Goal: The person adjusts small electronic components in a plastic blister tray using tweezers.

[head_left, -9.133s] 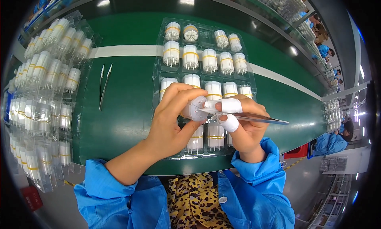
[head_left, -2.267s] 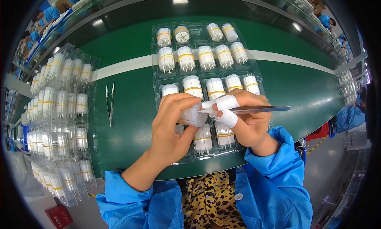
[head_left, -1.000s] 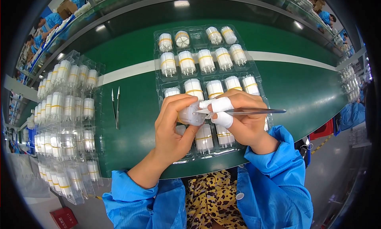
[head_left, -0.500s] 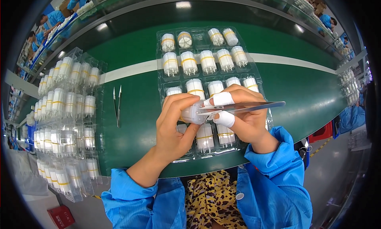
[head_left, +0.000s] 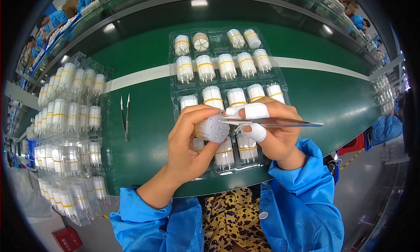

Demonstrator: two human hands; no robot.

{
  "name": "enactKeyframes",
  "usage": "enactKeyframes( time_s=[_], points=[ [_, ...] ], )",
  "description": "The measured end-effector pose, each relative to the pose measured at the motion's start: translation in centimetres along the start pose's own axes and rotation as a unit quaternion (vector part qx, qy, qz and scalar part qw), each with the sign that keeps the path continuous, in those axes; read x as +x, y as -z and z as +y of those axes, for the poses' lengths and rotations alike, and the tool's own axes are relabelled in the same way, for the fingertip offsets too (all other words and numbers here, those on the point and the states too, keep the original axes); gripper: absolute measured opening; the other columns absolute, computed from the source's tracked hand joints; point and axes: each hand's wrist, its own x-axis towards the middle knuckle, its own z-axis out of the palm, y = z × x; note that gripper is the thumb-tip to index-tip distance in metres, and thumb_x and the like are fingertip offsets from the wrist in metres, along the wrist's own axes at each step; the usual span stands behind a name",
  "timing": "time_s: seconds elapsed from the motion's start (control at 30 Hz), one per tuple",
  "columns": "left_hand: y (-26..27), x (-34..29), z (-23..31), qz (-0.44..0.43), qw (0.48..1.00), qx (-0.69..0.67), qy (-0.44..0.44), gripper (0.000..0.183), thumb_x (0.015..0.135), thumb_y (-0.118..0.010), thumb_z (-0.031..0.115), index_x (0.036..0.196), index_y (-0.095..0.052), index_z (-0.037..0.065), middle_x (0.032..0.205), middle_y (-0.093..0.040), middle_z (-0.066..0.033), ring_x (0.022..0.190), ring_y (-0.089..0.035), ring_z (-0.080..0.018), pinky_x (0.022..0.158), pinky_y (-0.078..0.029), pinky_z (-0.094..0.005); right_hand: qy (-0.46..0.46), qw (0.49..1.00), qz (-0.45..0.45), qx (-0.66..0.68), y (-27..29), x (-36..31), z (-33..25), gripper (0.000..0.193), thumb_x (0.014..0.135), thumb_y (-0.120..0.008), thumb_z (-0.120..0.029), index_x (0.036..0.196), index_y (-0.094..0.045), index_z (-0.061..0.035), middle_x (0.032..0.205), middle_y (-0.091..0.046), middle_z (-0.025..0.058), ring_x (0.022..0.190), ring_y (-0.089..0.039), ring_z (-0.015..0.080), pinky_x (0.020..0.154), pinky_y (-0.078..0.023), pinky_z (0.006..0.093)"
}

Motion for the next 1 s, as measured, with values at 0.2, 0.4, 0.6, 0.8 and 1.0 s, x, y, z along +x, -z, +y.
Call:
enactKeyframes(
  time_s=[0.2,0.4,0.6,0.8,1.0],
  points=[
    [0.0,-0.4,-0.1,0.001,1.0,-0.002,0.021,0.05,0.071,-0.067,-0.011,0.118,-0.052,-0.001,0.114,-0.051,-0.0139,0.104,-0.055,-0.0221,0.087,-0.047,-0.0308,0.016,0.999,-0.038,-0.024,0.1,0.3,-0.3,0.026,0.076,-0.071,0.001,0.101,-0.066,0.0023,0.091,-0.068,0.0165,0.083,-0.068,0.0223,0.071,-0.054,0.0302],
    [-0.1,-0.4,0.0,0.004,1.0,0.002,0.012,0.05,0.07,-0.067,-0.012,0.117,-0.053,-0.001,0.114,-0.051,-0.0137,0.104,-0.055,-0.0214,0.087,-0.047,-0.0305,0.024,0.998,-0.035,-0.046,0.0,0.3,-0.3,0.024,0.077,-0.069,0.001,0.101,-0.066,0.0025,0.09,-0.068,0.0163,0.082,-0.068,0.0217,0.07,-0.055,0.029],
    [0.0,-0.3,-0.1,-0.003,1.0,-0.007,0.02,0.05,0.07,-0.066,-0.012,0.117,-0.053,-0.001,0.115,-0.051,-0.014,0.107,-0.054,-0.0218,0.09,-0.045,-0.0315,0.0,0.999,-0.043,-0.033,0.2,0.4,-0.8,0.025,0.078,-0.069,0.002,0.102,-0.065,0.0035,0.091,-0.068,0.0157,0.084,-0.068,0.021,0.072,-0.055,0.0291],
    [-0.1,-0.5,-0.6,-0.036,0.994,-0.099,0.004,0.052,0.071,-0.064,-0.012,0.117,-0.046,0.0,0.117,-0.051,-0.0145,0.115,-0.049,-0.024,0.096,-0.041,-0.0355,-0.042,0.985,0.019,0.165,-0.6,-0.3,-0.6,0.025,0.08,-0.065,0.007,0.105,-0.062,0.006,0.096,-0.066,0.0148,0.091,-0.065,0.0203,0.079,-0.053,0.0307],
    [-0.1,-0.1,-0.9,-0.071,0.992,-0.095,-0.051,0.049,0.073,-0.063,-0.008,0.116,-0.041,0.003,0.119,-0.051,-0.016,0.121,-0.043,-0.0322,0.103,-0.032,-0.0448,-0.035,0.99,0.009,0.136,-0.4,-0.5,-1.6,0.027,0.079,-0.066,0.006,0.106,-0.062,0.0049,0.095,-0.065,0.014,0.089,-0.065,0.0195,0.077,-0.053,0.0298]
  ],
)
